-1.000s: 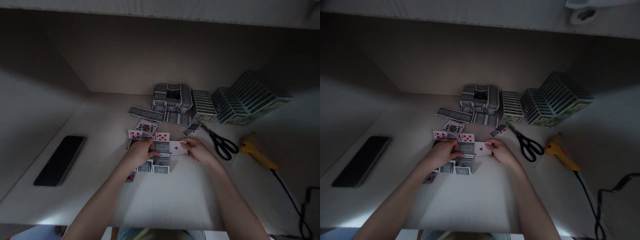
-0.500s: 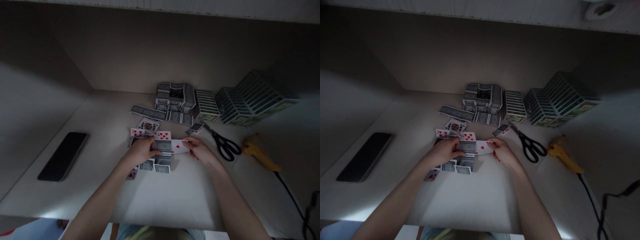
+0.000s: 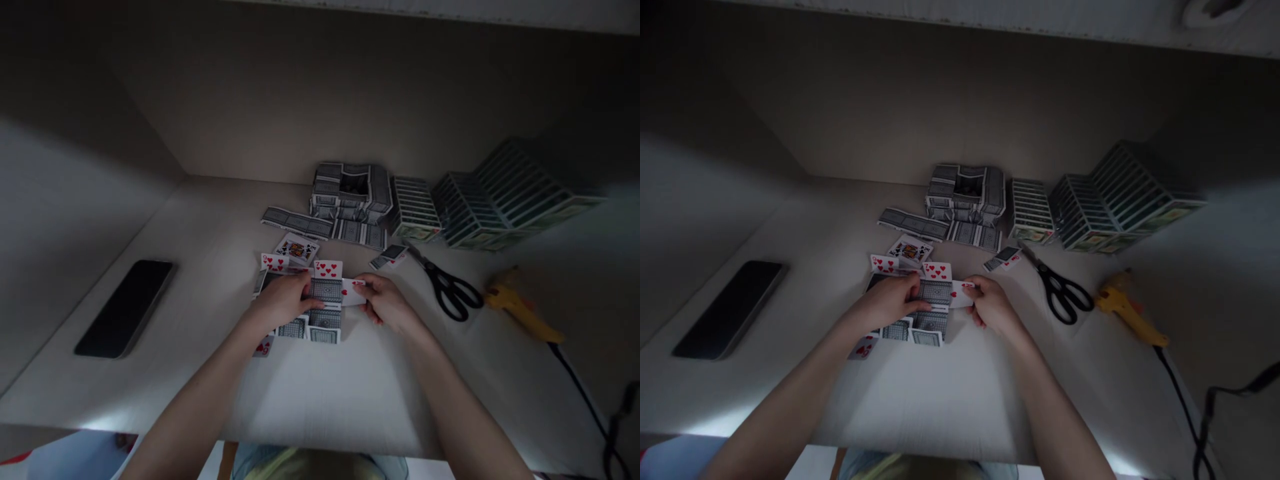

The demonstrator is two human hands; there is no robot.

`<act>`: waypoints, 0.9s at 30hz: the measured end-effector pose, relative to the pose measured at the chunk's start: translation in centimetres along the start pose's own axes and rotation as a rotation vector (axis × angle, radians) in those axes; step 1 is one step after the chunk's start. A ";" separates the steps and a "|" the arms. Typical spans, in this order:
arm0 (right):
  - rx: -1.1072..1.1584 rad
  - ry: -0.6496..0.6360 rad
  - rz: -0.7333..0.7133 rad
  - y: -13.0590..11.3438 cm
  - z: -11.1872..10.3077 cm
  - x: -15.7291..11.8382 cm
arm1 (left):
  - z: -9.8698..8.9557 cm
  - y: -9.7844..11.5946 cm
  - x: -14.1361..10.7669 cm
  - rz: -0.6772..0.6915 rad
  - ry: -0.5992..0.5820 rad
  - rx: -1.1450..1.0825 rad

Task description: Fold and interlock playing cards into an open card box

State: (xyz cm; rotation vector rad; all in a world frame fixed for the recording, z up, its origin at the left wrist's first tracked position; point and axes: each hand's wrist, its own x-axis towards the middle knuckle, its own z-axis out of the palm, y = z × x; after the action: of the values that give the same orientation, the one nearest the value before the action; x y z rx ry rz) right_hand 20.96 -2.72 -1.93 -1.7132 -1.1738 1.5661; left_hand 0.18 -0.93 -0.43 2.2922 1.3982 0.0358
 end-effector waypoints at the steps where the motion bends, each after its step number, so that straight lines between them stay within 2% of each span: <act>1: 0.001 -0.005 -0.003 0.0 0.1 0.0 | 0.0 0.0 0.0 0.002 0.003 0.003; 7: -0.039 -0.001 -0.022 0.2 0.5 0.3 | 0.1 0.1 0.0 0.015 0.029 0.031; 13: -0.062 0.019 -0.028 0.2 0.9 0.0 | -0.1 0.5 0.0 -0.030 0.004 0.055; 17: -0.032 0.013 -0.108 0.1 1.1 -0.5 | -0.3 1.0 -0.2 -0.092 -0.004 0.058; 20: -0.062 0.145 -0.225 0.2 1.3 -0.2 | -0.3 1.1 -0.4 -0.129 0.006 0.059; 24: -0.138 0.361 -0.368 0.7 1.1 1.2 | -0.2 0.9 -0.6 -0.105 -0.014 0.058; 27: -0.186 0.414 -0.432 0.6 0.6 2.5 | -0.2 0.9 -0.7 -0.117 -0.022 0.041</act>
State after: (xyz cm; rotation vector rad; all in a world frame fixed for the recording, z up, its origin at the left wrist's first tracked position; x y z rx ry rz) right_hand 20.40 -0.94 -3.87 -1.6484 -1.3792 0.8221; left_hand 0.49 -1.80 0.24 2.2323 1.5324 -0.0554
